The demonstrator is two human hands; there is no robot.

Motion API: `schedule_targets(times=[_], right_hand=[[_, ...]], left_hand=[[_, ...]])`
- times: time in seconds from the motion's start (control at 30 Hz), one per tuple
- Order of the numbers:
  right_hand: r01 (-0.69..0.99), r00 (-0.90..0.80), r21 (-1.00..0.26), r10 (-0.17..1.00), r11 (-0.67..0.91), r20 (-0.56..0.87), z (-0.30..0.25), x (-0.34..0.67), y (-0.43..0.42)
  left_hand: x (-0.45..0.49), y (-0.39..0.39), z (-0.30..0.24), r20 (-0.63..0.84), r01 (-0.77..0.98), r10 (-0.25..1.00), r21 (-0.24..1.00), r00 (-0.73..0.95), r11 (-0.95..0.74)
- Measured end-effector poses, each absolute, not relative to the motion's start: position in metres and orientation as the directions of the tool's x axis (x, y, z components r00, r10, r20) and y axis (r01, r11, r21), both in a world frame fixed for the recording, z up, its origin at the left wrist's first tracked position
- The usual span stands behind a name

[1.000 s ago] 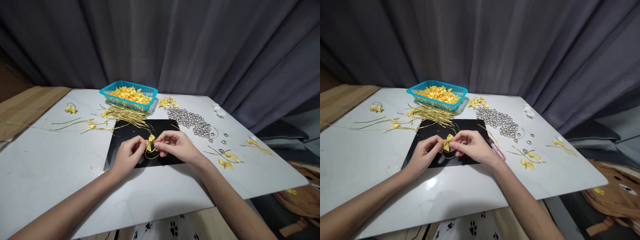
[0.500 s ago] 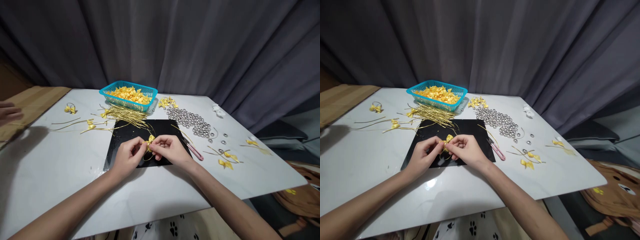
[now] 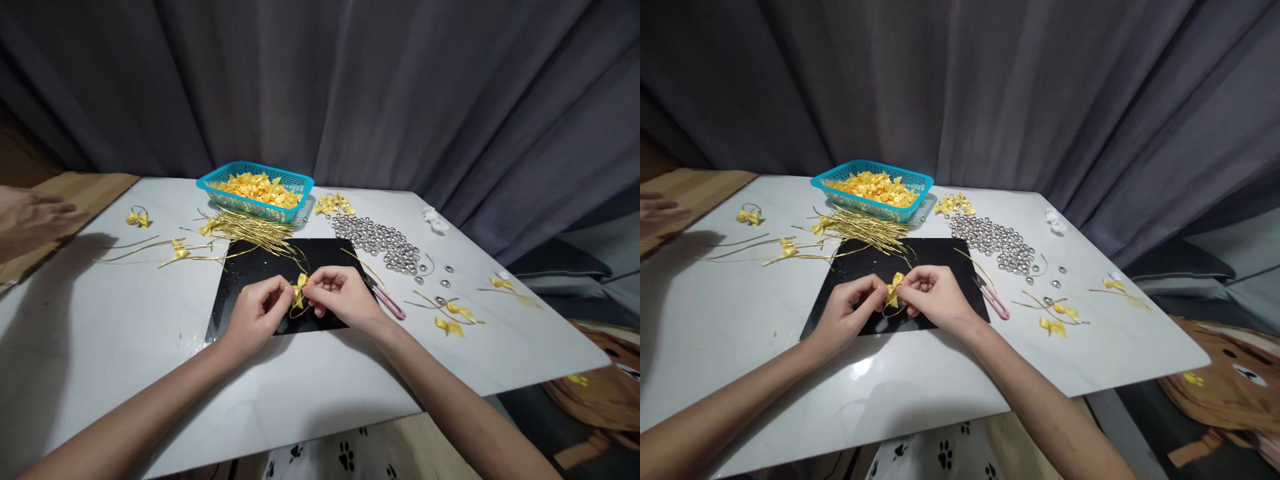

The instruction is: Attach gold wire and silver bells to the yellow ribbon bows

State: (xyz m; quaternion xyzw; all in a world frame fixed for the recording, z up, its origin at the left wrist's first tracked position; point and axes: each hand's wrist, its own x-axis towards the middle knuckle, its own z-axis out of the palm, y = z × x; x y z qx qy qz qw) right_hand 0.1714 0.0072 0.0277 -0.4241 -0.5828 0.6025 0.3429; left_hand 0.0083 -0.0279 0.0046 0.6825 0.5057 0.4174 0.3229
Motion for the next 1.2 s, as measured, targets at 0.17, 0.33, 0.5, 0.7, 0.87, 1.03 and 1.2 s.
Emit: schedule_targets(times=[0.17,0.33,0.5,0.7,0.87,1.03,1.2], right_hand=[[0.087,-0.385,-0.994,0.918,-0.068,-0.096,0.029,0.172,0.008],[0.101,-0.38,-0.993,0.92,-0.058,-0.092,0.03,0.173,0.008],[0.132,-0.377,-0.99,0.922,-0.043,-0.091,0.03,0.173,0.007],[-0.017,-0.458,-0.992,0.883,-0.124,-0.102,0.036,0.179,0.008],[-0.179,-0.637,-0.969,0.771,-0.173,-0.02,0.045,0.191,0.008],[-0.139,-0.574,-0.984,0.819,-0.112,-0.012,0.042,0.19,0.008],[-0.076,-0.508,-0.991,0.859,-0.112,-0.058,0.039,0.183,0.007]], left_hand=[[0.008,-0.027,0.004,0.235,0.382,0.959,0.881,0.159,-0.279],[0.009,-0.027,0.004,0.238,0.363,0.957,0.888,0.168,-0.284],[0.009,-0.027,0.005,0.235,0.364,0.956,0.887,0.176,-0.285],[0.01,-0.026,0.007,0.206,0.294,0.968,0.925,0.143,-0.24],[0.011,-0.022,0.006,0.15,0.194,0.984,0.967,0.101,-0.167],[0.01,-0.019,0.005,0.099,0.146,0.992,0.983,0.072,-0.109],[0.012,-0.019,0.007,0.084,0.125,0.993,0.988,0.079,-0.094]])
